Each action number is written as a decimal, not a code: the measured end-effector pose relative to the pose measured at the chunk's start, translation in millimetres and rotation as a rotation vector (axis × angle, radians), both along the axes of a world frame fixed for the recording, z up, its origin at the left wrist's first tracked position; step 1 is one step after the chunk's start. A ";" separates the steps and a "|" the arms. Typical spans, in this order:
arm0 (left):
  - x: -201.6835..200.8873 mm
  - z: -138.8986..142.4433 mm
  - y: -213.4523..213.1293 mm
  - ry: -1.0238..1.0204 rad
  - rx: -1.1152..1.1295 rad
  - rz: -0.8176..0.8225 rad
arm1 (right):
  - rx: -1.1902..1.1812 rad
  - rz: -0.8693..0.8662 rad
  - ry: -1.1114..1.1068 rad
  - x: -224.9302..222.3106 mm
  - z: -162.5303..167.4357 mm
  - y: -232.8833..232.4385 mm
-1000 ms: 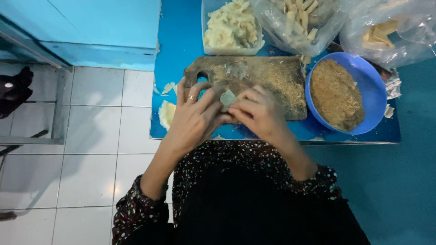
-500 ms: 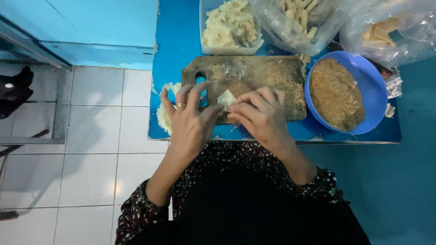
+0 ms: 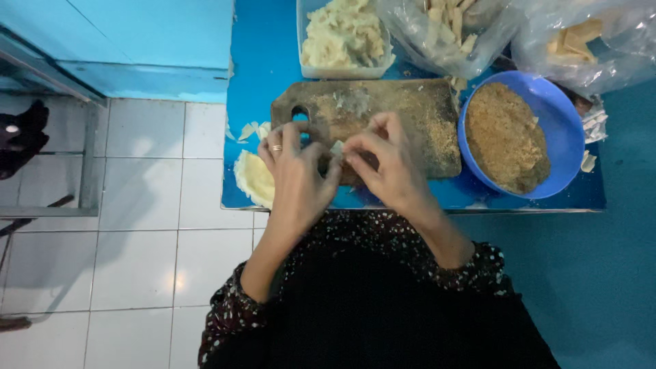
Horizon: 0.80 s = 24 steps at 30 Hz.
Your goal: The person folds thin square dough wrappers on a wooden cutting board, pressing and shaping them by hand, and repeatedly reaches into a blue bowl of brown mixture to add filling before folding the wrappers closed. Folded pieces are set aside on the board and table while more wrappers are taken from a stack.
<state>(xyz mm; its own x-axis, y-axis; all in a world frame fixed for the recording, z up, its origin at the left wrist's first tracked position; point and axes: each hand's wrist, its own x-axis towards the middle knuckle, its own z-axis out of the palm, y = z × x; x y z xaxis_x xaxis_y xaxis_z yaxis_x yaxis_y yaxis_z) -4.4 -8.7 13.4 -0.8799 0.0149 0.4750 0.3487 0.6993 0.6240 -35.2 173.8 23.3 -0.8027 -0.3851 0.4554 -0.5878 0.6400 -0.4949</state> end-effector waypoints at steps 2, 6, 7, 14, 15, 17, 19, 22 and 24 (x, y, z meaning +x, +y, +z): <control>-4.0 2.2 -0.7 0.006 0.007 -0.001 | 0.031 -0.006 0.061 3.9 1.0 -1.6; -0.5 -0.2 -0.1 0.079 0.010 0.043 | 0.144 -0.020 0.143 13.2 2.5 -4.0; -0.3 -2.4 -0.1 0.108 0.023 0.050 | 0.151 -0.035 0.148 12.8 2.8 -3.7; 15.1 -25.1 9.7 0.210 -0.101 0.122 | 0.088 0.047 -0.157 -37.4 18.4 9.3; 16.1 -27.6 12.0 0.234 -0.135 0.135 | 0.042 0.021 -0.063 -48.3 22.6 12.2; 19.3 -31.5 12.5 0.251 -0.161 0.141 | 0.075 -0.040 0.084 -70.2 25.3 10.7; 19.4 -33.6 10.8 0.264 -0.151 0.116 | 0.227 -0.126 0.214 -90.4 20.9 1.1; 17.5 -34.5 10.0 0.298 -0.142 0.115 | 0.338 -0.149 0.311 -98.3 6.6 -3.2; 17.4 -34.1 9.0 0.289 -0.139 0.100 | 0.346 -0.155 0.348 -103.6 -1.4 -1.1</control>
